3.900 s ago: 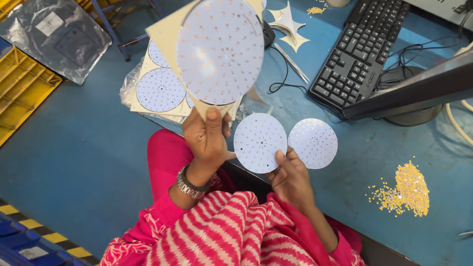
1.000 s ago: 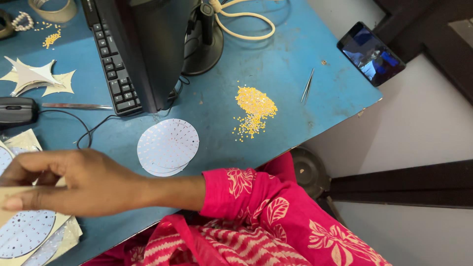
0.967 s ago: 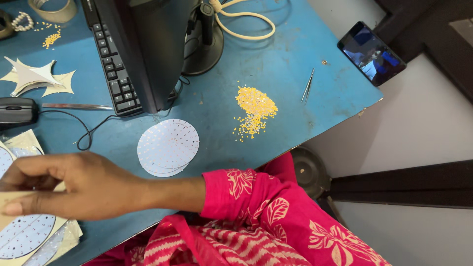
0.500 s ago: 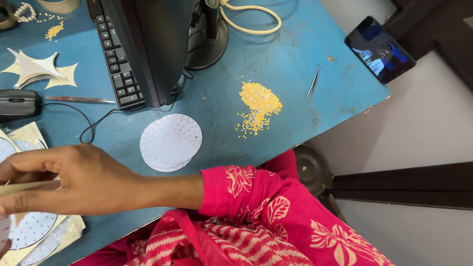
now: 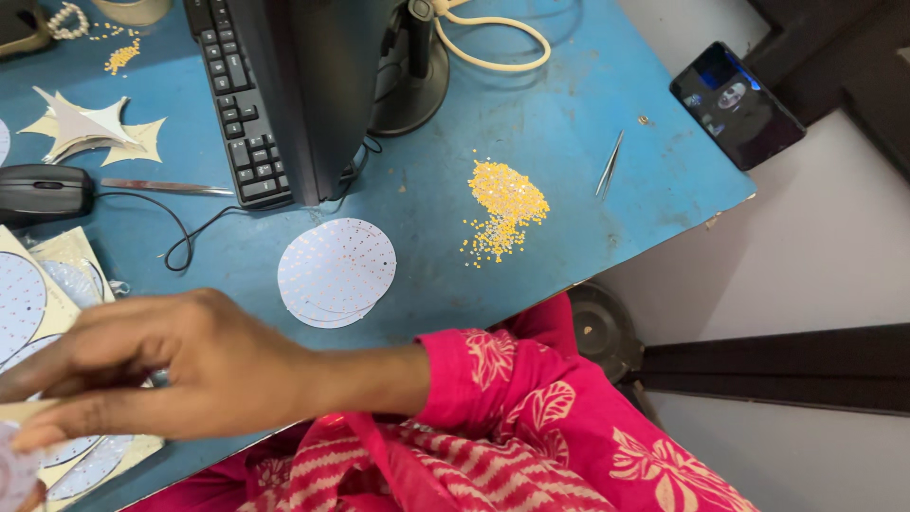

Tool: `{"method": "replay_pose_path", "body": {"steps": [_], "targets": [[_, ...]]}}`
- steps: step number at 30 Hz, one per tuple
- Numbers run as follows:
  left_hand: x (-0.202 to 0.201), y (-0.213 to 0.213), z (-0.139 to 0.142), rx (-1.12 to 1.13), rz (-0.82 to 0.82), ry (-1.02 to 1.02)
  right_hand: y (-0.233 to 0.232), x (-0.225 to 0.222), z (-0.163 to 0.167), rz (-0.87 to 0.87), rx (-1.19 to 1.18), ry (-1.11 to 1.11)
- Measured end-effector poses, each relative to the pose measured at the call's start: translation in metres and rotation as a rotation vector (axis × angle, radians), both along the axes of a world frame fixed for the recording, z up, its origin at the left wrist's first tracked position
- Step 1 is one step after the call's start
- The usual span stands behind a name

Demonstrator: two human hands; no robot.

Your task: The person peels circular stickers from a sheet and places them on the table. They repeat this process with multiple sheets, stacking the peeled stickers and discarding the backing sheets.

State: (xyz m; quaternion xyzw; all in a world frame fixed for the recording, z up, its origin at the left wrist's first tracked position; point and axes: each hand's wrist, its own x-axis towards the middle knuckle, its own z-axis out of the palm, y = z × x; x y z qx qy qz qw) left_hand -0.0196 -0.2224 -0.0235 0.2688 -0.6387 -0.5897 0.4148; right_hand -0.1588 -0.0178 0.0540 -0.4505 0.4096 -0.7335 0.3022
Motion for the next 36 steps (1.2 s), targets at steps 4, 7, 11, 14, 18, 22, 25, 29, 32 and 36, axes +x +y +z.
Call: {"method": "replay_pose_path", "body": {"steps": [4, 7, 11, 14, 18, 22, 25, 29, 32, 36], "targets": [[-0.003, 0.009, 0.002, -0.004, -0.003, 0.017, -0.011, -0.022, 0.002, 0.376, -0.119, -0.226], [-0.007, 0.017, 0.004, -0.009, 0.011, 0.038, -0.020, -0.014, 0.008, 0.071, -0.081, -0.066], [-0.003, 0.021, -0.004, -0.021, 0.031, 0.049, -0.016, 0.004, 0.014, -0.571, 0.301, 0.494], [0.000, 0.020, -0.011, -0.039, 0.072, 0.082, -0.012, -0.003, 0.003, -0.269, 0.103, 0.263], [-0.005, 0.044, 0.001, -0.102, 0.195, 0.138, -0.024, -0.015, -0.023, 0.067, 0.013, -0.129], [-0.010, 0.102, 0.031, -0.316, 0.297, 0.190, -0.036, -0.013, -0.029, -0.545, 0.070, 0.358], [0.000, 0.112, 0.054, -0.263, 0.156, 0.100, -0.033, -0.023, -0.022, -0.489, 0.040, 0.268], [0.000, 0.071, 0.082, 0.334, -0.233, 0.338, -0.023, -0.053, -0.022, 0.116, 0.100, -0.170], [-0.019, 0.081, 0.079, 0.165, 0.009, 0.208, -0.031, -0.060, -0.035, -0.094, 0.167, -0.088], [-0.030, 0.111, 0.061, -0.231, 0.276, -0.445, -0.037, -0.065, -0.046, -0.319, 0.173, 0.103]]}}
